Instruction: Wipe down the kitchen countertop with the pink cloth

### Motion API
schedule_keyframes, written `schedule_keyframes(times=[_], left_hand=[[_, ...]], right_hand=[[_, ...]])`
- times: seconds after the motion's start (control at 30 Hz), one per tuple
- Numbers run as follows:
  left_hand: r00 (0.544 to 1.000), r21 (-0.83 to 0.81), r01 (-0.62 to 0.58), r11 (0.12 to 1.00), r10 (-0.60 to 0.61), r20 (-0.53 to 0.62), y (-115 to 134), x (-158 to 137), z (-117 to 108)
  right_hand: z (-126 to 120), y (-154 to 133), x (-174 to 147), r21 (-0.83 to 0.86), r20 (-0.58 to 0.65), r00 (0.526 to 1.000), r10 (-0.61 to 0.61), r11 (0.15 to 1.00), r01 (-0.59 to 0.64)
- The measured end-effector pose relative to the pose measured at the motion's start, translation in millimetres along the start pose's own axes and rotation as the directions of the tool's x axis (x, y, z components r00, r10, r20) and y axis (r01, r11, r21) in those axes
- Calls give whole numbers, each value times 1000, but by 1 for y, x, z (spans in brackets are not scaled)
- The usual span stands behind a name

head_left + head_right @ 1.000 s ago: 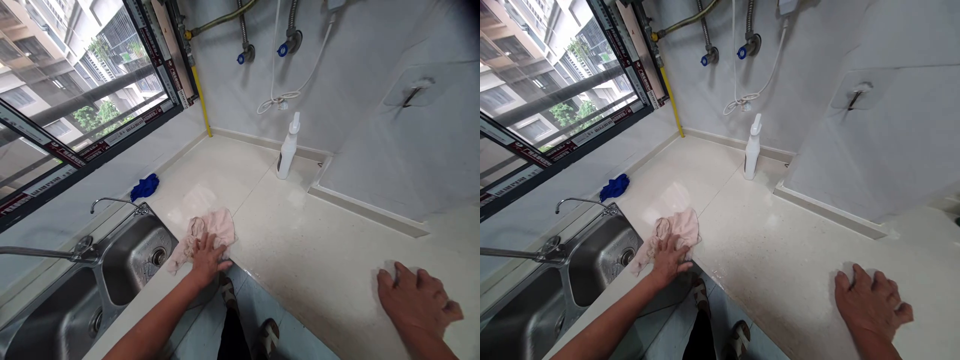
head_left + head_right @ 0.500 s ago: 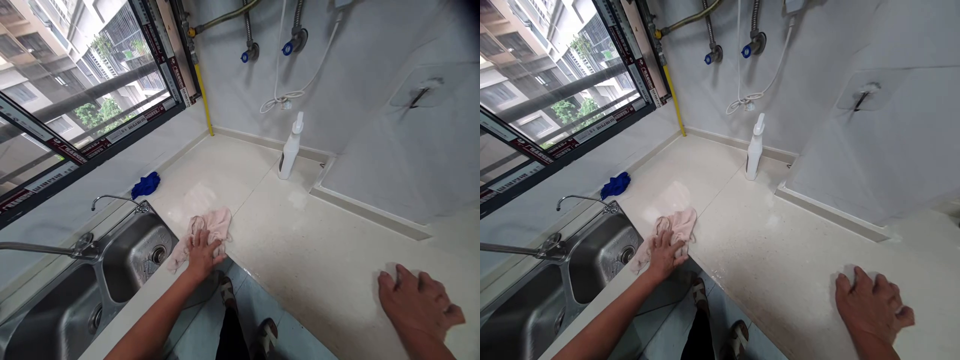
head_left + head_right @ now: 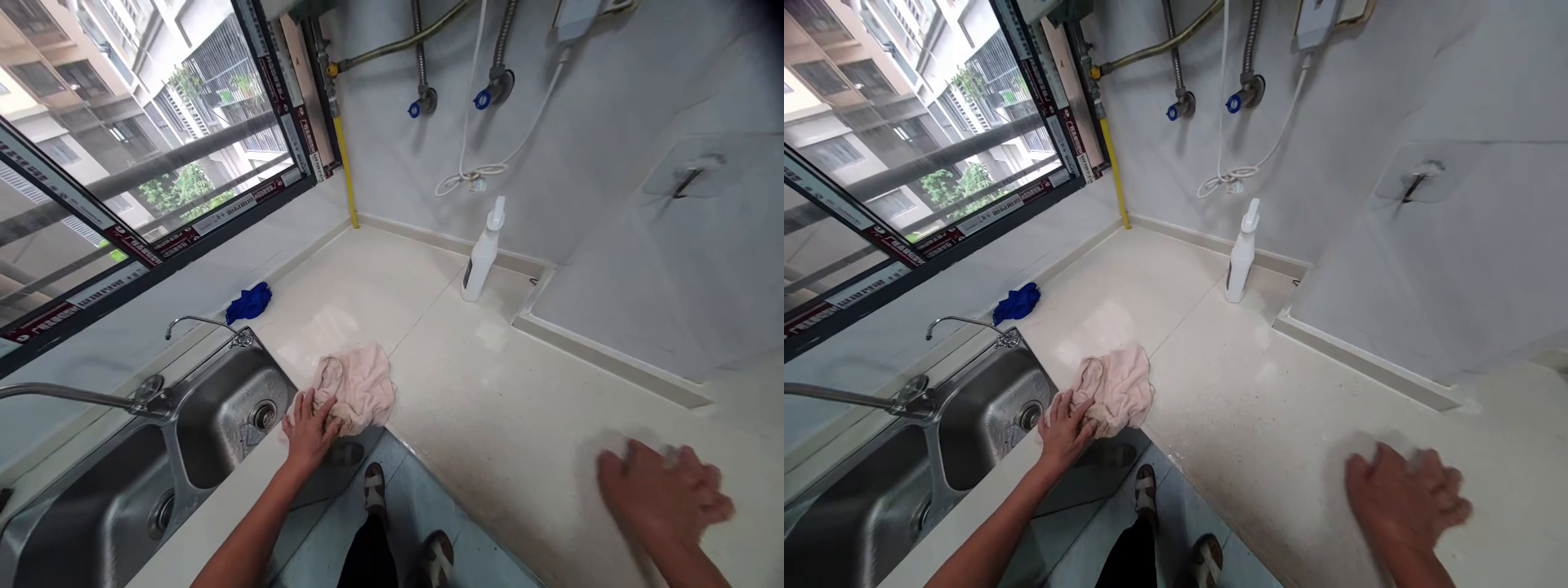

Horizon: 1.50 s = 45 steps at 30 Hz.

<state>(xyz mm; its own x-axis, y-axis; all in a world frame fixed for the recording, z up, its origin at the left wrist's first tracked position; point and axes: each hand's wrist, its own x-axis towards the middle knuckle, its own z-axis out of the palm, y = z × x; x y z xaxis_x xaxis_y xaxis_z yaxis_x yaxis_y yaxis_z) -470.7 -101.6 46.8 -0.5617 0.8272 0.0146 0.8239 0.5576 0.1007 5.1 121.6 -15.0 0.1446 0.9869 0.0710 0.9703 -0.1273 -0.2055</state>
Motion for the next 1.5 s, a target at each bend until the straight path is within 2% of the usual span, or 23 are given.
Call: schedule_keyframes(times=[0.07,0.13,0.17,0.23,0.27,0.3,0.33,0.43,0.5,0.6,0.7,0.8,0.9,0.97,1.1,1.2,1.27,1.33,1.4,1.5], left_hand=[[999,5,35,999,-35,30,-4,0,4],[999,4,22,1000,-23,41,-3,5,7],[999,5,10,1000,-10,42,-2,9,9],[999,10,-15,1000,15,41,-1,20,10],[999,10,-28,1000,27,39,-1,26,11],[998,6,-42,999,42,39,-2,33,11],[997,-2,-58,998,58,41,-4,40,12],[992,-35,-112,993,113,59,-15,63,13],[986,-57,-150,987,154,69,-24,79,13],[977,-75,-190,979,195,81,-33,99,13],[972,-53,-206,977,210,109,-31,103,14],[940,-40,-312,949,314,130,-16,87,19],[881,-48,-456,889,458,116,6,65,28],[837,-50,-537,842,540,89,20,55,33],[767,-83,-638,765,642,23,35,59,34],[716,-154,-690,707,698,-4,29,77,31],[685,-202,-717,668,728,-23,20,90,28],[683,-210,-718,664,730,-26,13,101,24],[693,-162,-710,685,721,11,12,108,19],[695,-35,-713,701,712,97,24,109,11]], right_hand=[[-8,-56,-15,218,-30,980,-199,955,200],[-12,-128,-43,469,-84,888,-451,769,435],[-13,-166,-61,537,-129,829,-544,664,519],[-9,-237,-100,590,-165,658,-735,461,663],[-6,-269,-117,601,-149,586,-796,398,693],[-2,-297,-132,604,-100,545,-833,384,699],[2,-321,-145,604,-30,526,-850,403,687],[14,-371,-162,569,135,543,-829,514,642],[21,-391,-161,532,169,567,-806,559,636],[31,-404,-155,504,154,596,-788,582,639],[40,-396,-155,506,87,616,-783,567,650],[47,-369,-166,502,17,671,-741,587,635],[51,-333,-179,488,-50,749,-661,638,595],[54,-311,-186,469,-78,780,-621,668,578],[56,-290,-189,451,-112,807,-580,694,562],[52,-297,-181,465,-156,810,-565,682,565],[46,-306,-173,473,-139,804,-578,675,567],[39,-313,-167,462,-82,801,-593,689,558],[35,-314,-163,428,-40,817,-575,729,534],[37,-303,-164,355,-76,839,-539,771,528]])
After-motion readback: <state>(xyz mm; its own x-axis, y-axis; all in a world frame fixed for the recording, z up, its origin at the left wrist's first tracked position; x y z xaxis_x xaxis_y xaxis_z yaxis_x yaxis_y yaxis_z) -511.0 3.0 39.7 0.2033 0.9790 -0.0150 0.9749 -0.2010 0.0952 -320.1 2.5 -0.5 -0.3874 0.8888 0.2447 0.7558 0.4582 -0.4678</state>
